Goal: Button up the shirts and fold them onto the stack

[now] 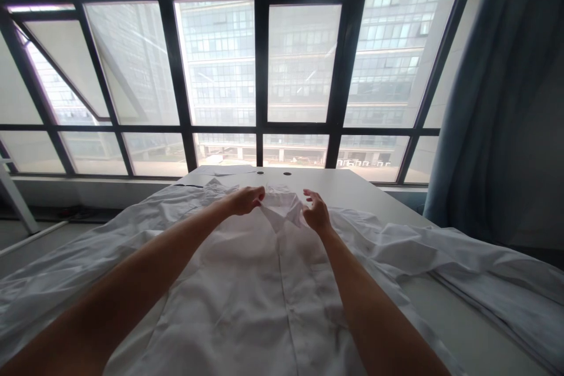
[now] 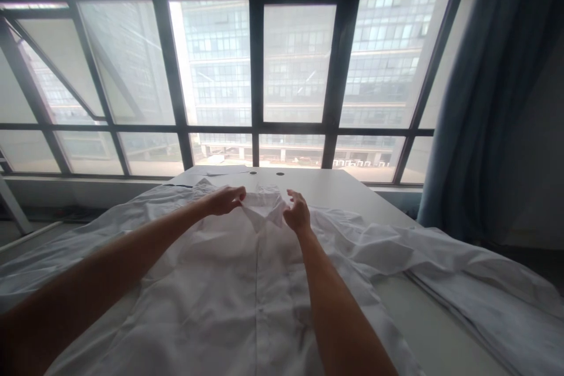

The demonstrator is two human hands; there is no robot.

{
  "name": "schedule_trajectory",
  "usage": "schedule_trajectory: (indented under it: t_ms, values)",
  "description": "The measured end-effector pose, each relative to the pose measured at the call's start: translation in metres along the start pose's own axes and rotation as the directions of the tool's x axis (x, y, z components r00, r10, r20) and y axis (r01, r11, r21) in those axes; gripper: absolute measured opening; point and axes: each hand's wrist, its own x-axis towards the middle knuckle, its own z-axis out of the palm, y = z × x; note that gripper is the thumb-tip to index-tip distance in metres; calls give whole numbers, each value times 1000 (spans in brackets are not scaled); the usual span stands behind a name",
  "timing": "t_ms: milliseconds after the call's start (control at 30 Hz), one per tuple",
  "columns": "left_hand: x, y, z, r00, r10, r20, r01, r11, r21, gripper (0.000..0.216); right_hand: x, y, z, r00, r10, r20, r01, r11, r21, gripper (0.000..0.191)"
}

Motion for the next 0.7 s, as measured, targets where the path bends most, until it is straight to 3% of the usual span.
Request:
schedule_trajectory:
  t_ms: [133, 267, 433, 500, 600, 700]
  values:
    - [-19, 10, 0, 987, 98, -124, -114, 985, -128, 31, 3, 25, -2, 974, 50, 219, -31, 996, -89, 61]
    - [-35, 12, 1, 975, 148, -163, -171, 975, -140, 45, 3, 29, -8, 976, 8, 218, 37, 979, -202, 38]
    - [-44, 2, 13, 969, 5, -246, -48, 985, -168, 48, 8, 18, -33, 982, -51, 182, 101, 956, -275, 25]
    - [-47, -2, 19, 969, -64, -239, 10, 976, -219, 40, 10, 12, -46, 978, -87, 190, 141, 947, -288, 25]
    - [-51, -2, 26, 969, -92, -229, 29, 964, -264, 20, 11, 2, -65, 945, -136, 296, 208, 951, -228, 33]
    - [-54, 0, 31, 960, -115, -255, 40, 959, -280, 17, 8, -9, -78, 869, -146, 473, 202, 977, -71, 44]
